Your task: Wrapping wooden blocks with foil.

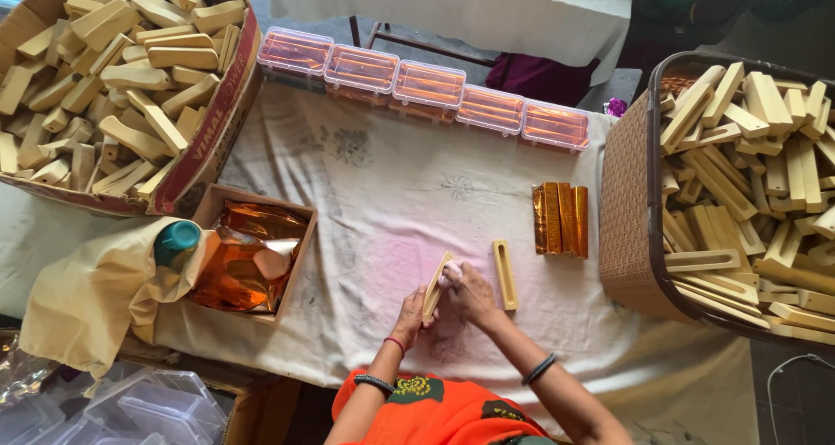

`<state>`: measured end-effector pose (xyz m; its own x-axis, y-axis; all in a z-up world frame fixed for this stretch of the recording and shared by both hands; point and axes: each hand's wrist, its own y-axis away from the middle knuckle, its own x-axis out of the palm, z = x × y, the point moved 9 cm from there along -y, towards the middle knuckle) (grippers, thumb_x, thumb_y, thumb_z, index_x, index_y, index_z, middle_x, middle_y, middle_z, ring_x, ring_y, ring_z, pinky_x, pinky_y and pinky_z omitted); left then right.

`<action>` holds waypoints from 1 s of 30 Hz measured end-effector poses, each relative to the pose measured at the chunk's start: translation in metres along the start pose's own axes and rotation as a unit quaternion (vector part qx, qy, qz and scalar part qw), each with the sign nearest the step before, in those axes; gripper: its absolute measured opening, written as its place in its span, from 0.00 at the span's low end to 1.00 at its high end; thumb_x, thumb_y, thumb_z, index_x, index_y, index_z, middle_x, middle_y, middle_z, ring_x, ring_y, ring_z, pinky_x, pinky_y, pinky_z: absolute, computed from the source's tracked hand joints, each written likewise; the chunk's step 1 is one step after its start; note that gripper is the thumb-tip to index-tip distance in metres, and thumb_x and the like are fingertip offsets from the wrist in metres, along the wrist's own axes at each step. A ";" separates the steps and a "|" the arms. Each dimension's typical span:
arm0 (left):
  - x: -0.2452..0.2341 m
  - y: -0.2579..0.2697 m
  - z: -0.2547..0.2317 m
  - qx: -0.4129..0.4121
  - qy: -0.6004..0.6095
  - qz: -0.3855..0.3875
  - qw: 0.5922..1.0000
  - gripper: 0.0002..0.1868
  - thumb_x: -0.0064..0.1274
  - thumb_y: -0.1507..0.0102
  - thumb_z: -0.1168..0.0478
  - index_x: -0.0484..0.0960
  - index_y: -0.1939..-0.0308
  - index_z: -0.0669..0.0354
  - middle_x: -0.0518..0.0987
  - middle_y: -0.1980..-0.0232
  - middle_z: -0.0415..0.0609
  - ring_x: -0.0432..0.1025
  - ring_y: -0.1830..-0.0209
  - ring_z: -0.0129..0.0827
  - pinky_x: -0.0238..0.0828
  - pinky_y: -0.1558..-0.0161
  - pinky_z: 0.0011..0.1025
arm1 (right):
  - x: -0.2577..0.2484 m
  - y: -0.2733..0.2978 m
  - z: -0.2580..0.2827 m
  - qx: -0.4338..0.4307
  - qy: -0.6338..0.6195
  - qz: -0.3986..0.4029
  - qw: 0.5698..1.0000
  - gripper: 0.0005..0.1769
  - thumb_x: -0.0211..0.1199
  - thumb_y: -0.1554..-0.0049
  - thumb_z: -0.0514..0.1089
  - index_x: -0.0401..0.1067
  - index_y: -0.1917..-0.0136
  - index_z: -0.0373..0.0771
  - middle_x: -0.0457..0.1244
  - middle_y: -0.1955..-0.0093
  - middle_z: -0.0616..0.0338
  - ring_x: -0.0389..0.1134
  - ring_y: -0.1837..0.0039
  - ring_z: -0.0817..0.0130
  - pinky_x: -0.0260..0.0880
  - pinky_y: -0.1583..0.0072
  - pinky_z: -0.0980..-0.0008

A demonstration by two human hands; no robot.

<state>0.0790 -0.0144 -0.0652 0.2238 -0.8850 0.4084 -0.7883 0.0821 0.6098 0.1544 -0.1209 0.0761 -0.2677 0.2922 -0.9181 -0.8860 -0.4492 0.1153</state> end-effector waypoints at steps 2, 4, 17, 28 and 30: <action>-0.005 -0.009 0.008 0.004 0.001 -0.004 1.000 0.28 0.36 0.28 0.35 0.76 0.50 0.54 0.75 0.77 0.44 0.61 0.88 0.24 0.50 0.86 0.24 | 0.008 0.011 0.005 0.029 -0.076 -0.001 0.997 0.21 0.61 0.43 0.47 0.73 0.37 0.50 0.62 0.41 0.48 0.70 0.45 0.47 0.73 0.46 0.51; -0.010 -0.010 0.011 0.008 0.000 -0.008 1.000 0.29 0.36 0.28 0.35 0.77 0.50 0.55 0.75 0.76 0.43 0.62 0.87 0.23 0.52 0.85 0.24 | 0.017 0.028 0.017 0.032 -0.081 0.030 0.996 0.22 0.60 0.44 0.47 0.73 0.36 0.51 0.62 0.42 0.48 0.70 0.46 0.46 0.73 0.45 0.50; 0.004 0.004 0.007 -0.066 0.128 0.019 0.989 0.36 0.29 0.33 0.24 0.77 0.61 0.49 0.70 0.79 0.38 0.64 0.84 0.24 0.55 0.83 0.25 | -0.027 0.047 0.072 -0.121 -0.144 -0.092 0.978 0.20 0.66 0.48 0.42 0.76 0.41 0.44 0.63 0.38 0.49 0.68 0.42 0.47 0.73 0.47 0.54; 0.004 0.011 -0.009 -0.017 0.045 0.014 0.999 0.44 0.25 0.35 0.24 0.78 0.37 0.51 0.75 0.77 0.43 0.59 0.87 0.22 0.47 0.84 0.22 | -0.005 -0.025 -0.005 -0.003 -0.034 -0.150 0.988 0.17 0.62 0.40 0.42 0.75 0.38 0.42 0.62 0.38 0.53 0.67 0.41 0.57 0.76 0.47 0.62; 0.006 0.007 -0.009 -0.017 0.043 0.016 0.999 0.45 0.24 0.34 0.24 0.77 0.36 0.52 0.75 0.77 0.44 0.59 0.88 0.22 0.47 0.84 0.22 | -0.003 -0.024 -0.004 -0.006 -0.019 -0.154 0.988 0.17 0.62 0.40 0.42 0.74 0.38 0.41 0.62 0.37 0.52 0.66 0.40 0.56 0.76 0.47 0.62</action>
<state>0.0797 -0.0149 -0.0528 0.2475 -0.8396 0.4835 -0.7766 0.1264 0.6171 0.1779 -0.1142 0.0750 0.0004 0.4480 -0.8941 -0.9228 -0.3442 -0.1729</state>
